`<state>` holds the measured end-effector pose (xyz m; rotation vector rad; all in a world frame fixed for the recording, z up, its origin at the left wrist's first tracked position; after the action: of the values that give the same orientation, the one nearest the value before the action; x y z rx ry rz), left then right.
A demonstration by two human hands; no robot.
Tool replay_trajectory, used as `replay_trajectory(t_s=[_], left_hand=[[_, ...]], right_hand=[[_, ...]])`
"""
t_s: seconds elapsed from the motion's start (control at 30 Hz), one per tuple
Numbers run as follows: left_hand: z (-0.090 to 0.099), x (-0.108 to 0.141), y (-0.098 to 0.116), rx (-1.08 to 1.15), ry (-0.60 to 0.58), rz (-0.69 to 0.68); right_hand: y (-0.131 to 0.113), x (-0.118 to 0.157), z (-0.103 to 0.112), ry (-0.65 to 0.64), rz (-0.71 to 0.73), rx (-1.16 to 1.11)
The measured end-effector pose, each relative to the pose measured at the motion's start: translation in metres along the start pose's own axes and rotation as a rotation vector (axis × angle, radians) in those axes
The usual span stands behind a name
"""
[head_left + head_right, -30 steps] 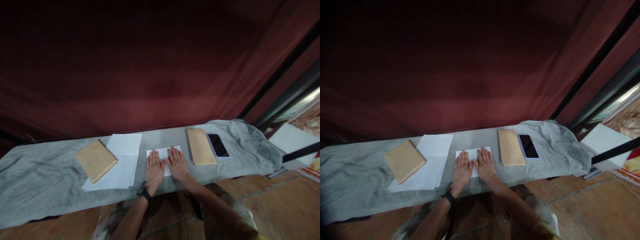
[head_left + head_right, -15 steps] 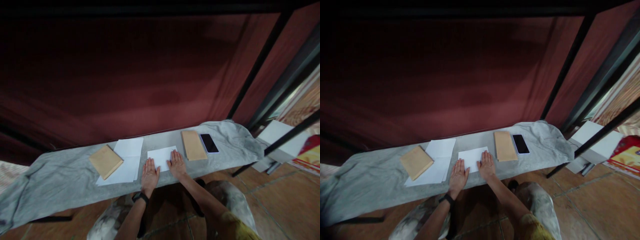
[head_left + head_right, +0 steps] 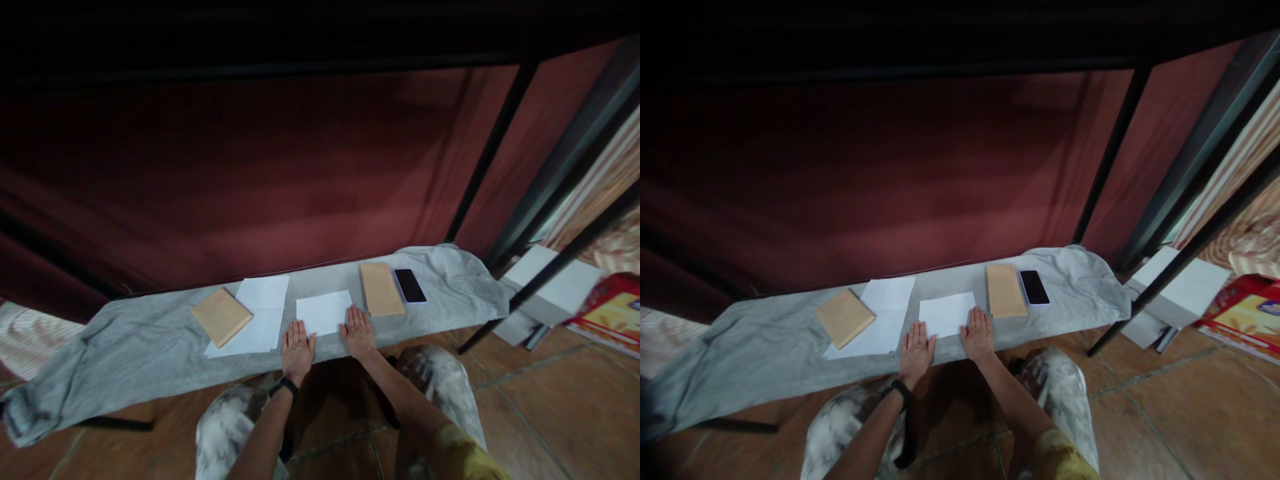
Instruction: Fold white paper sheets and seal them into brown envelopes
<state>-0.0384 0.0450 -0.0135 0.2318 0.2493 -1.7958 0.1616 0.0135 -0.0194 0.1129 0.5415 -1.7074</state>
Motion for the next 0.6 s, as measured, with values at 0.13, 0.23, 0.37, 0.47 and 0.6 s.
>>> replay_trajectory(t_s=[0.13,0.23,0.37,0.47,0.6], left_hand=[[-0.002,0.005,-0.004,0.012,-0.038,0.008],[-0.002,0.008,-0.006,0.019,-0.066,0.005],[0.002,0.012,-0.005,0.008,-0.042,0.0],[0.005,0.015,-0.003,0.003,-0.02,-0.002],[0.004,0.017,-0.003,0.018,-0.023,-0.001]], right_hand=[[0.001,0.0,0.0,-0.051,-0.009,-0.022],[0.001,0.0,0.001,-0.099,-0.02,-0.026],[-0.001,-0.002,0.005,-0.141,-0.01,-0.015],[0.0,-0.002,0.007,-0.17,-0.018,-0.012],[0.002,-0.002,0.008,-0.195,-0.031,-0.018]])
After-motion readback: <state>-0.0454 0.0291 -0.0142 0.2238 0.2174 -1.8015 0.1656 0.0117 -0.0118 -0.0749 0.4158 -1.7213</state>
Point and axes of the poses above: each hand's wrist, its own x-axis away from the middle knuckle, its own z-axis out of the back of the hand, y = z × x, the point moved 8 cm from there along -x, towards the middle knuckle, and after that the axes turned 5 degrees about -x, right-handed, at the moved point
